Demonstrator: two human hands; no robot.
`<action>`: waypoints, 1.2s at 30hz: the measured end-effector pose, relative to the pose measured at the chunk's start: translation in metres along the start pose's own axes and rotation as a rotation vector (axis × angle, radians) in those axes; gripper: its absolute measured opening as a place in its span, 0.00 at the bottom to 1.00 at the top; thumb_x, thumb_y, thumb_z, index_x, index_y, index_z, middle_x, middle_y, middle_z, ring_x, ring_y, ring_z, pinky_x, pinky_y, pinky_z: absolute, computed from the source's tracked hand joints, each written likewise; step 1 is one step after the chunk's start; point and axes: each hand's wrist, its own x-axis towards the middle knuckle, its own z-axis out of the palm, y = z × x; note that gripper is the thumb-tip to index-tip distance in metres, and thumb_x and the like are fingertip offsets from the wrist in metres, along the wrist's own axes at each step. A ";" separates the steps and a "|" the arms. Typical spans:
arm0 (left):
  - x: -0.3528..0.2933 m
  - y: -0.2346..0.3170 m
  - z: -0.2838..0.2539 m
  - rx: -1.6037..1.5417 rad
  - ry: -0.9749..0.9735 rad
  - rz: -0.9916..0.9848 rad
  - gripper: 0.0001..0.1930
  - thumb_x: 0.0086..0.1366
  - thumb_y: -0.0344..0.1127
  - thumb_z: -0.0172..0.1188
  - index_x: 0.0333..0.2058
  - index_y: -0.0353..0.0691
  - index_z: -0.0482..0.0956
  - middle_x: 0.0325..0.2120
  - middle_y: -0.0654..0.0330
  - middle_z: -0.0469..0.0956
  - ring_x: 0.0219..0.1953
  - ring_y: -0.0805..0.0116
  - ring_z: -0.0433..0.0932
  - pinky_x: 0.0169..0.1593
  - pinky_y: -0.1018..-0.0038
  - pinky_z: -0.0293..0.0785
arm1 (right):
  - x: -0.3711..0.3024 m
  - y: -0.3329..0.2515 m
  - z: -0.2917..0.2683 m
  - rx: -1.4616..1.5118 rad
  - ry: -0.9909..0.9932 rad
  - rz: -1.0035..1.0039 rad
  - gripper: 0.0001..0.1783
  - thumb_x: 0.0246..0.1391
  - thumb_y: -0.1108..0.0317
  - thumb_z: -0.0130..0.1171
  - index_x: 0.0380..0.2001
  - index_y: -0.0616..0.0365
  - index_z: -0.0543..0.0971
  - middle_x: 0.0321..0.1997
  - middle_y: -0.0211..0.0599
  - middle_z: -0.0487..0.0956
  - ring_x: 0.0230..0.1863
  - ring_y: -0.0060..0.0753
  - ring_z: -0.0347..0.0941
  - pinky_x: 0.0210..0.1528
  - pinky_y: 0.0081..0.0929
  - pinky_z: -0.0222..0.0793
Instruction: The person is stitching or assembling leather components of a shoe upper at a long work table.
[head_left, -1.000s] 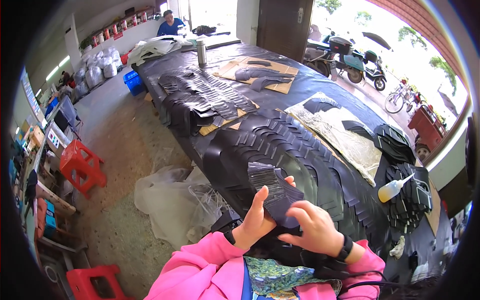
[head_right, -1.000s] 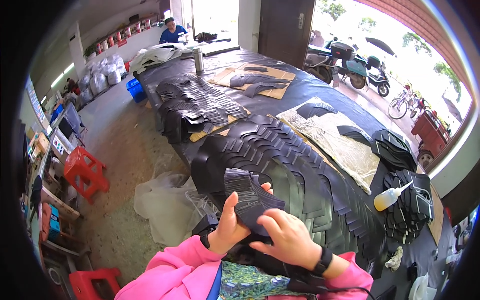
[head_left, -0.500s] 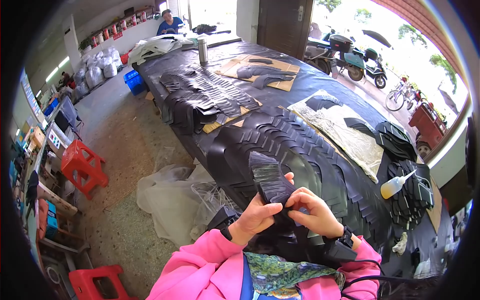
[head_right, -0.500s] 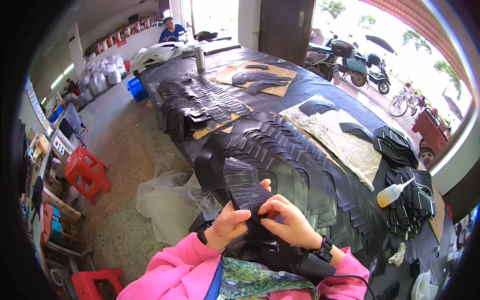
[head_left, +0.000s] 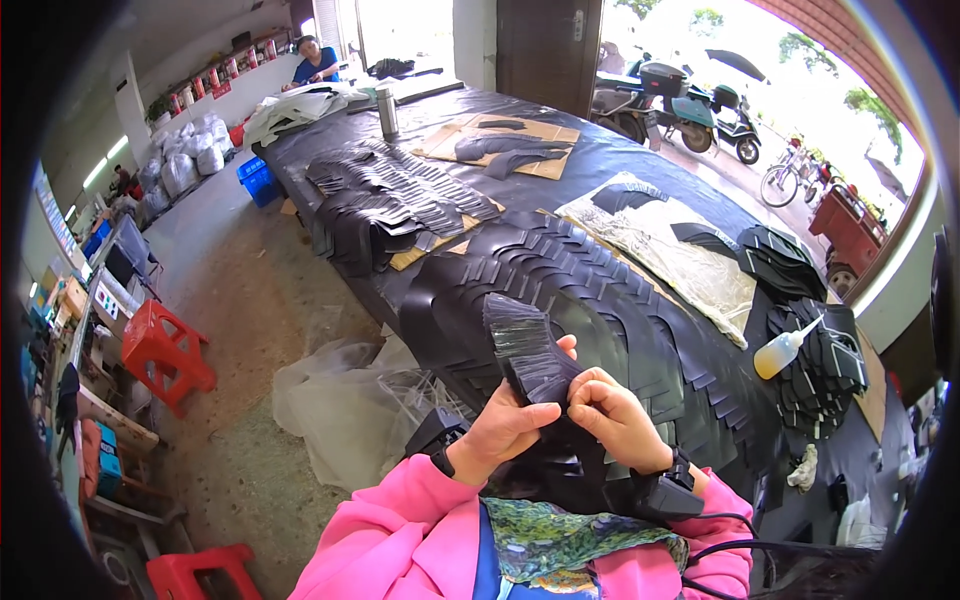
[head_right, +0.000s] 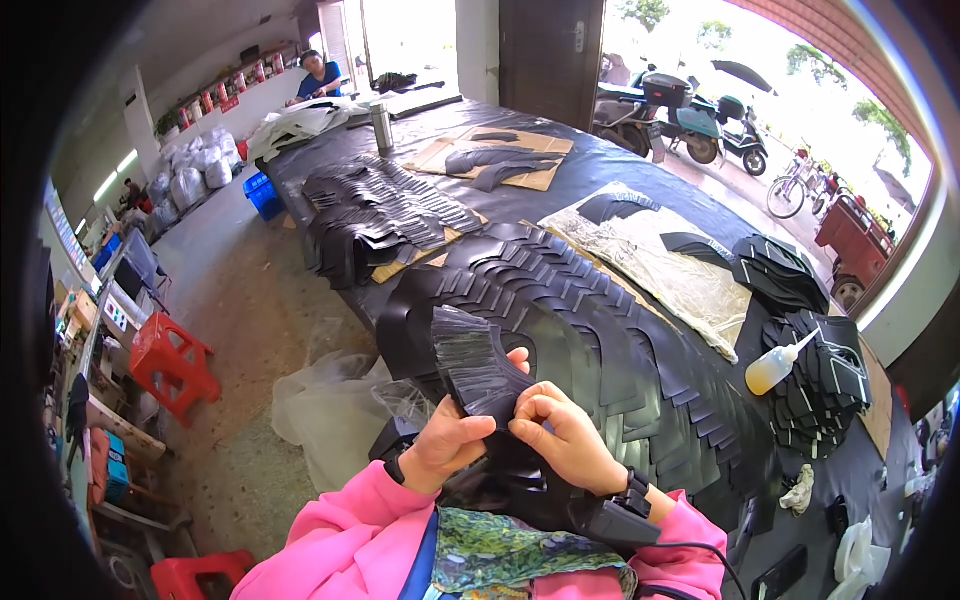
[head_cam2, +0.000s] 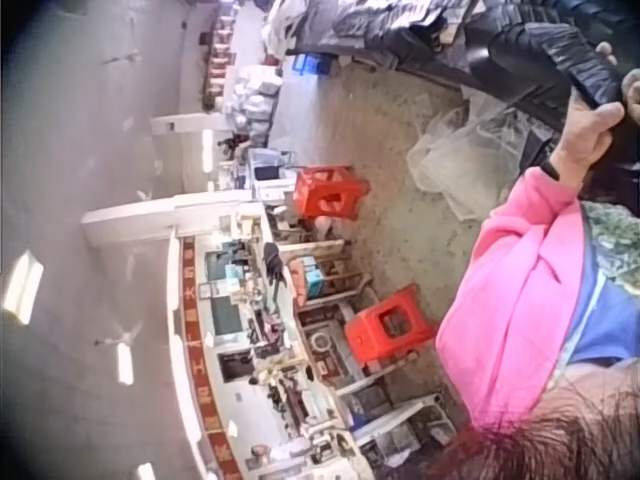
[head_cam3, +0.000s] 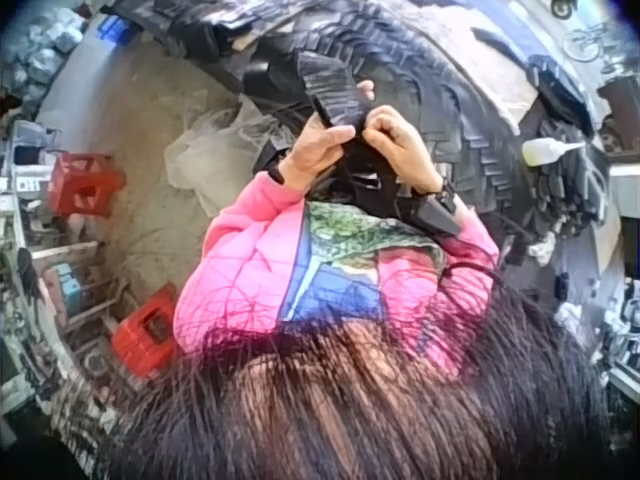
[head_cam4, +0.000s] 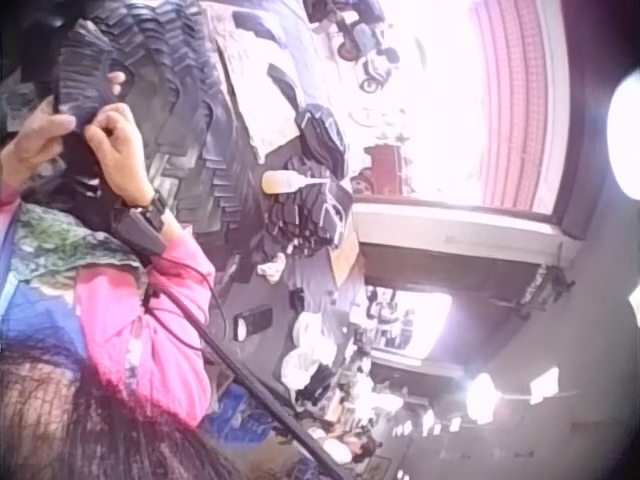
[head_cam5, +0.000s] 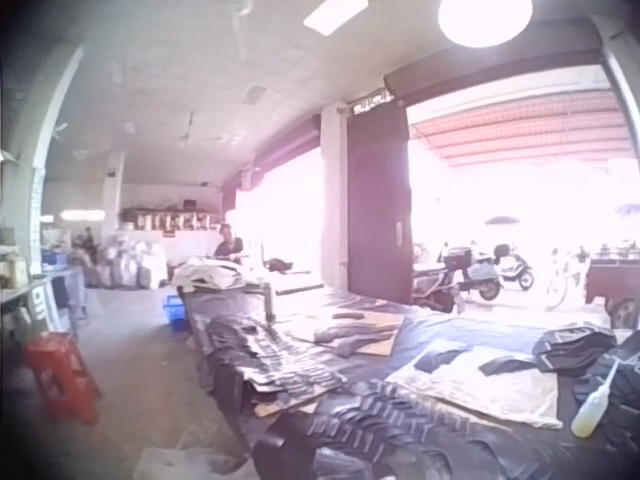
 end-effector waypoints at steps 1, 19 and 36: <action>0.000 -0.001 0.001 -0.046 -0.035 -0.001 0.37 0.51 0.21 0.58 0.58 0.35 0.50 0.57 0.60 0.56 0.55 0.71 0.62 0.58 0.74 0.56 | -0.001 0.001 -0.001 0.058 0.009 0.031 0.06 0.51 0.71 0.54 0.24 0.61 0.70 0.32 0.30 0.65 0.33 0.23 0.61 0.38 0.18 0.59; -0.007 -0.005 0.005 -0.120 -0.037 -0.058 0.34 0.52 0.23 0.54 0.58 0.36 0.52 0.52 0.59 0.61 0.52 0.70 0.64 0.56 0.72 0.59 | -0.020 -0.008 0.015 -0.399 0.116 -0.255 0.13 0.39 0.79 0.58 0.32 0.61 0.70 0.36 0.40 0.66 0.33 0.36 0.67 0.34 0.24 0.67; -0.022 -0.012 -0.006 0.065 -0.056 -0.060 0.42 0.46 0.26 0.54 0.60 0.35 0.43 0.61 0.60 0.45 0.60 0.68 0.54 0.62 0.70 0.49 | -0.023 0.005 0.017 -0.386 0.009 -0.237 0.18 0.36 0.73 0.63 0.34 0.61 0.69 0.37 0.42 0.66 0.36 0.40 0.67 0.38 0.28 0.67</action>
